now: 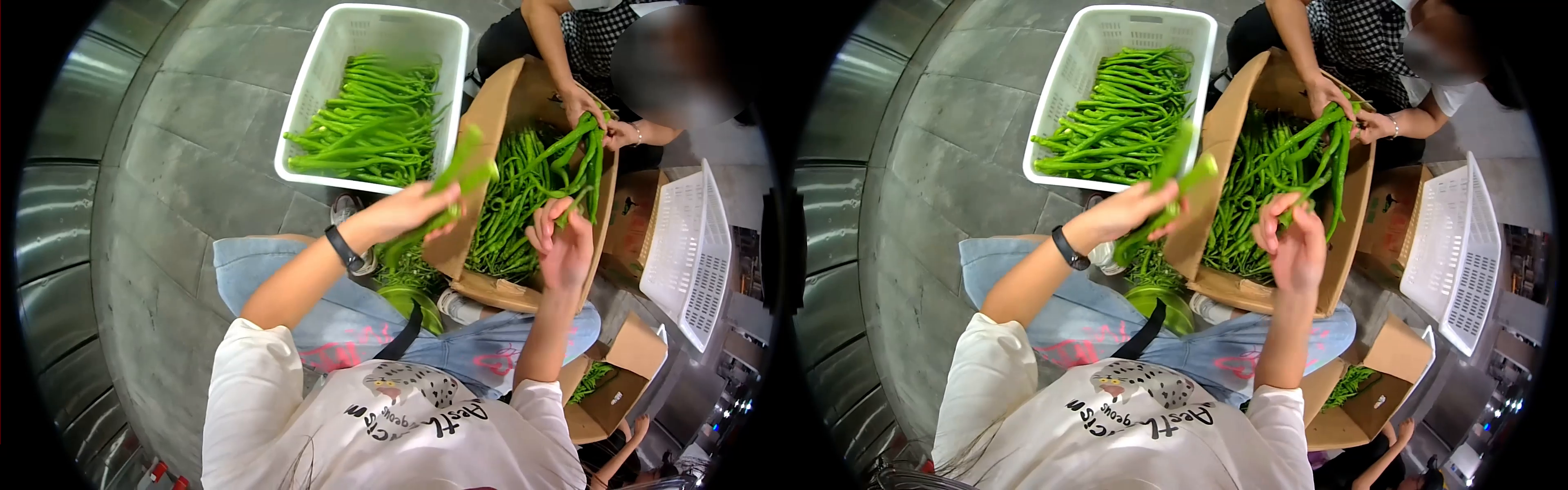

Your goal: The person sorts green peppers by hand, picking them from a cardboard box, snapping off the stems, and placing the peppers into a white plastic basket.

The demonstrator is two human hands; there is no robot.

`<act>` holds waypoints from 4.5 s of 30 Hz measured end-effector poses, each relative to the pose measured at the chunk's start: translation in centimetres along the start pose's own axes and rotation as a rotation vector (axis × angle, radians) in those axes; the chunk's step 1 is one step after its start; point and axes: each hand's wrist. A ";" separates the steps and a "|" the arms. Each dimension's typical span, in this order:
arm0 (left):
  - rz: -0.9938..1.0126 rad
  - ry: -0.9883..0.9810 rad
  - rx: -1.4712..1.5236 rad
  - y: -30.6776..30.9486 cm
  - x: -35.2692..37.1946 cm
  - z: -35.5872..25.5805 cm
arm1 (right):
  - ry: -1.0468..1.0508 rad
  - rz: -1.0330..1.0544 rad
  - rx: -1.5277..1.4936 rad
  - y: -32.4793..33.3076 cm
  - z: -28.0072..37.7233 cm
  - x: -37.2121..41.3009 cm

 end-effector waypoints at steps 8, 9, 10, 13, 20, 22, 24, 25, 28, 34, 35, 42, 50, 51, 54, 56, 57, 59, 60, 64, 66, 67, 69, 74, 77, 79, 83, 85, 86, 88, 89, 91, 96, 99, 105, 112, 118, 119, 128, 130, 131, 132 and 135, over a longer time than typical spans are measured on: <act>-0.079 -0.377 0.829 4.9 2.0 -4.1 | -0.249 0.530 1.979 6.2 -2.3 3.2; -0.041 -0.426 0.868 5.6 2.0 -4.0 | -0.227 0.537 1.940 6.2 -2.6 3.3; -0.003 -0.475 0.908 6.3 2.1 -3.9 | -0.204 0.545 1.900 6.0 -2.9 3.2; 0.259 -0.562 0.970 7.4 2.7 -3.7 | -0.034 0.509 1.503 3.1 -3.7 2.2; 0.288 -0.701 1.011 8.1 3.5 -5.6 | 0.016 0.470 1.421 2.2 -4.0 1.5; 0.020 -0.691 1.148 11.3 1.7 -6.4 | 0.047 0.411 1.460 3.9 -3.1 2.1; -0.228 -0.593 1.324 14.8 -0.7 -7.4 | 0.007 0.335 1.441 5.0 -1.8 2.8; -0.254 -0.594 1.406 15.7 -1.7 -8.2 | -0.016 0.296 1.429 5.7 -1.3 3.3; -0.278 -0.597 1.573 18.2 -5.1 -9.7 | -0.035 0.214 1.452 8.0 -0.4 5.0; -0.469 -0.618 1.171 25.8 -11.4 -8.1 | -0.225 -0.038 1.335 12.2 0.2 8.1; -0.407 -0.545 1.368 25.1 -11.1 -9.4 | -0.236 -0.053 1.339 12.9 0.2 8.5; -0.831 -0.289 1.009 27.6 -12.9 -7.6 | -0.243 -0.115 1.306 14.8 -0.3 7.7; -0.869 -0.345 0.847 32.0 -5.9 -6.8 | -0.432 0.303 1.649 21.3 -2.8 1.8; -0.865 -0.353 0.741 28.6 -4.5 -8.0 | -0.480 0.361 1.767 22.8 -3.6 1.1; -0.582 -0.271 0.342 21.5 -1.3 -7.6 | -0.609 0.374 1.895 23.4 -4.7 -1.1; -0.654 -0.087 -0.047 12.0 0.6 -7.6 | -0.630 0.368 1.975 23.4 -5.6 -1.6; -0.601 -0.011 -0.281 10.0 0.7 -6.5 | -0.652 0.370 1.988 23.4 -5.9 -1.6; -0.500 -0.003 -0.964 5.1 1.8 -4.6 | -0.662 0.358 2.020 23.8 -6.3 -1.4; -0.518 -0.080 -1.278 3.1 2.4 -3.6 | -0.646 0.356 2.032 23.9 -6.5 -1.0; -0.382 0.073 -1.539 1.1 2.2 2.1 | -0.677 0.334 2.082 23.8 -6.8 -0.2; -0.450 0.036 -1.631 1.7 2.3 2.7 | -0.660 0.405 2.034 24.7 -7.6 0.2; -0.485 0.015 -1.680 2.1 2.2 2.8 | -0.574 0.580 2.074 24.6 -8.3 0.4; -0.566 0.024 -1.703 2.8 1.6 2.7 | -0.127 1.084 1.925 22.8 -9.7 0.8; -0.668 -0.021 -1.766 3.5 1.0 2.4 | 0.573 1.788 1.587 18.1 -14.1 1.7; -0.626 0.003 -1.737 3.6 1.1 2.7 | 0.283 1.779 1.814 21.5 -17.9 1.5; -0.614 0.027 -1.742 3.4 1.2 2.7 | 0.294 1.867 1.964 20.8 -19.2 1.7; -0.631 0.029 -1.781 3.7 1.0 2.8 | 0.408 1.955 1.903 20.7 -20.4 1.1; -0.649 0.072 -1.818 3.6 0.9 2.2 | 0.442 1.935 1.797 21.1 -18.3 0.8; -0.666 0.049 -1.834 3.7 1.0 2.3 | 0.457 1.928 1.745 21.3 -16.7 0.6; -0.711 -0.002 -1.856 3.8 1.1 2.7 | 0.528 1.775 1.681 21.8 -13.1 0.3; -0.715 0.002 -1.856 3.8 1.2 2.8 | 0.530 1.698 1.711 22.0 -11.5 0.4; -0.691 -0.039 -1.808 3.5 1.2 2.7 | 0.536 1.535 1.777 20.1 -7.7 0.6; -0.713 -0.304 -1.667 1.8 0.8 0.8 | 0.481 0.892 1.724 13.7 -0.8 1.9; -0.681 -0.494 -1.404 0.0 0.9 -1.1 | 0.532 0.465 1.409 11.4 -0.1 2.5; -0.534 -0.663 -0.960 -2.2 0.8 -1.2 | 0.212 -0.039 1.065 5.0 1.8 1.4; -0.081 -0.485 -0.314 -4.4 -0.1 -1.5 | 0.036 0.058 0.710 -1.1 -0.6 0.0; -0.111 -0.382 -0.023 -1.8 -0.1 -1.0 | 0.019 0.013 0.681 -2.1 -1.4 -1.9; -0.005 -0.394 0.101 -1.3 -0.1 -1.0 | -0.027 0.035 0.680 -2.3 -1.7 -2.0; -0.220 -0.629 0.348 -2.7 0.8 -1.3 | -0.134 0.252 0.581 -5.3 -6.7 -1.5; -0.286 -0.817 0.089 -3.3 1.2 -2.1 | -0.197 0.164 0.491 -5.7 -6.0 -1.8; -0.267 -0.769 0.107 -2.9 1.4 -2.1 | -0.089 0.100 0.461 -6.4 -5.8 -2.1; -0.167 -0.631 0.145 -2.6 1.7 -2.1 | -0.045 0.023 0.415 -6.9 -5.8 -2.3; 0.004 -0.360 0.056 -2.9 2.2 -2.4 | -0.109 0.107 0.255 -9.2 -4.4 -3.2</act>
Point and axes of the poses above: each hand's wrist, its own x-axis away from the middle knuckle, its own y-axis out of the back of the hand, z = x × y, and after that the axes turned 15 degrees about y, right-handed
